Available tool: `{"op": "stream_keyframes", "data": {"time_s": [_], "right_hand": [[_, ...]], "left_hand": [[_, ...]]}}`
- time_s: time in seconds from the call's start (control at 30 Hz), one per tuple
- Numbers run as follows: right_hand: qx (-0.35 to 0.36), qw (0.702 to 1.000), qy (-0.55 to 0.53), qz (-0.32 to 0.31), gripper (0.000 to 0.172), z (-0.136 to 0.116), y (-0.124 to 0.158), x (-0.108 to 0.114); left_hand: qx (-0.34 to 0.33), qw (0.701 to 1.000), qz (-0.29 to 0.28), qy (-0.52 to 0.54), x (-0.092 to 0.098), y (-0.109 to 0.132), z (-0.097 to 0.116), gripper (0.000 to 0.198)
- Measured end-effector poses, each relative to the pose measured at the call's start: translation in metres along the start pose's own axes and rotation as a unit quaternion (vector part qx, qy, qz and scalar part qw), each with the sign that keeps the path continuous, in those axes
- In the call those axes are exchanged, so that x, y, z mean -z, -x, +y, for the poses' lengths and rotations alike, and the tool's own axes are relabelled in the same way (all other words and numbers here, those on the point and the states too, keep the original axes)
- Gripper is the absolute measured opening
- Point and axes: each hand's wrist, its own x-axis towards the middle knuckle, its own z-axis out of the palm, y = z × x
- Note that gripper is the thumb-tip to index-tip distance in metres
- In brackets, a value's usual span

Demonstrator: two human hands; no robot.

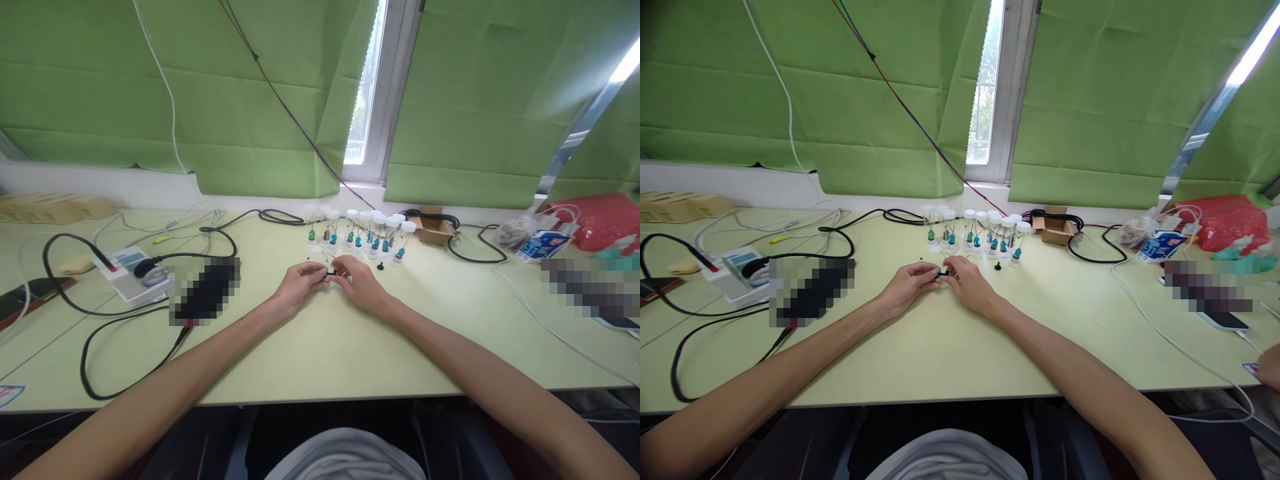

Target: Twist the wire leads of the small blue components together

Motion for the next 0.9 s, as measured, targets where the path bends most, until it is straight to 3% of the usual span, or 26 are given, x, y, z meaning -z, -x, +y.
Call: {"op": "stream_keyframes", "data": {"time_s": [0.53, 0.9], "right_hand": [[-0.074, 0.995, -0.073, -0.008, 0.014, -0.0048, -0.0014, -0.0006], [-0.195, 0.953, -0.231, -0.025, 0.029, -0.0003, -0.003, -0.0064]], "left_hand": [[-0.017, 0.999, -0.027, -0.028, 0.0011, 0.0011, -0.0002, 0.031], [-0.028, 0.999, -0.024, -0.037, -0.0001, 0.0011, -0.0015, 0.031]]}}
